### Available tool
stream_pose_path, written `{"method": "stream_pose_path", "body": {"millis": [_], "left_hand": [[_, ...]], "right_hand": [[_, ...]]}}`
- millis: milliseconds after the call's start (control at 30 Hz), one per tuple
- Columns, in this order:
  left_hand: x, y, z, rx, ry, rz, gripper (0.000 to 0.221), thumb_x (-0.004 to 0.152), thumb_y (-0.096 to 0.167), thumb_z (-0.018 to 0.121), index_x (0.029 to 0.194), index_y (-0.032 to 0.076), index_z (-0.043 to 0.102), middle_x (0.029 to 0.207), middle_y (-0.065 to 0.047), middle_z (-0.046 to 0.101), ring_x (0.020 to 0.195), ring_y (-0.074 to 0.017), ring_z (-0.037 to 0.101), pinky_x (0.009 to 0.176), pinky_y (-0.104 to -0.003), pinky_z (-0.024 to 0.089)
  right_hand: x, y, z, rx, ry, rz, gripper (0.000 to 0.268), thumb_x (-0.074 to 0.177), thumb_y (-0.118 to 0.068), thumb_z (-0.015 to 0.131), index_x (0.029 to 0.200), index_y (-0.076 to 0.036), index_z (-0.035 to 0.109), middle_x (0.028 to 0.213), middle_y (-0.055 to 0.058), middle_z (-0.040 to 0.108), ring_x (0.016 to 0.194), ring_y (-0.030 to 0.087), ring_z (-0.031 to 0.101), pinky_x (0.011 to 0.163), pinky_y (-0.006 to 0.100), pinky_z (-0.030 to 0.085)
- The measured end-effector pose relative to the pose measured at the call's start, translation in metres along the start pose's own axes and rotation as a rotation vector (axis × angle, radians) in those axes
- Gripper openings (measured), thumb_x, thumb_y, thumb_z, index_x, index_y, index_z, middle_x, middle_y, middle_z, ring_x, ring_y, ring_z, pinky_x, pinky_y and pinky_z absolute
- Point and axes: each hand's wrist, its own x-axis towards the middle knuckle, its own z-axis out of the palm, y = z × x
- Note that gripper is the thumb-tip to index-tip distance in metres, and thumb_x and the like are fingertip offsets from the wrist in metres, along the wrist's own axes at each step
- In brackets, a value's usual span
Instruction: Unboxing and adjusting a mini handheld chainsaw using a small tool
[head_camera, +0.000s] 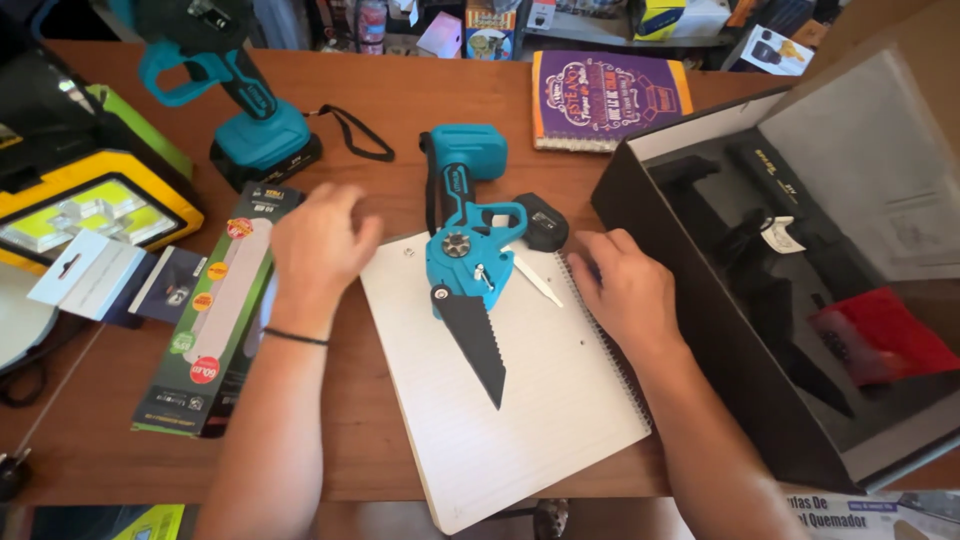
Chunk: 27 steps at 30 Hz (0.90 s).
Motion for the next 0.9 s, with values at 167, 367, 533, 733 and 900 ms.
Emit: {"method": "stream_pose_path", "body": {"millis": [167,367,533,733,900], "left_hand": [[-0.005,-0.001,-0.034,0.129,-0.533,-0.106,0.034,0.083,0.032,0.069,0.113,0.018,0.076,0.110,-0.010,0.071,0.106,-0.0344,0.072,0.086,-0.051,0.059],[-0.007,-0.020,-0.009,0.170,-0.562,-0.159,0.020,0.088,0.019,0.065,0.102,0.024,0.079,0.103,-0.004,0.073,0.106,-0.0292,0.072,0.086,-0.048,0.060],[-0.008,-0.022,-0.010,0.124,-0.516,-0.162,0.015,0.091,0.025,0.067,0.099,0.030,0.079,0.098,-0.001,0.072,0.104,-0.0278,0.072,0.087,-0.046,0.060],[-0.007,-0.013,-0.020,0.105,-0.471,-0.066,0.022,0.096,0.013,0.055,0.108,0.006,0.071,0.107,-0.015,0.069,0.105,-0.0364,0.071,0.087,-0.049,0.060],[0.002,-0.020,-0.013,0.147,-0.562,-0.105,0.018,0.094,0.025,0.062,0.104,0.017,0.074,0.105,-0.010,0.070,0.107,-0.0337,0.071,0.088,-0.049,0.060]], "right_hand": [[0.000,0.001,-0.003,0.040,0.035,-0.002,0.024,0.094,-0.036,0.071,0.114,-0.024,0.073,0.087,-0.004,0.063,0.071,0.021,0.072,0.061,0.034,0.060],[0.001,-0.002,-0.006,0.065,0.050,-0.005,0.022,0.093,-0.033,0.073,0.112,-0.022,0.074,0.086,-0.004,0.064,0.070,0.020,0.073,0.060,0.033,0.060],[0.002,-0.006,-0.011,0.080,0.056,-0.004,0.021,0.094,-0.031,0.073,0.113,-0.021,0.074,0.088,-0.004,0.065,0.071,0.020,0.073,0.060,0.032,0.060],[0.003,-0.011,-0.015,0.104,0.109,-0.027,0.020,0.094,-0.029,0.074,0.112,-0.021,0.075,0.088,-0.003,0.065,0.068,0.021,0.072,0.058,0.032,0.059],[0.003,-0.011,-0.016,0.109,0.131,-0.045,0.020,0.093,-0.029,0.075,0.112,-0.022,0.075,0.087,-0.004,0.065,0.068,0.021,0.072,0.058,0.031,0.059]]}}
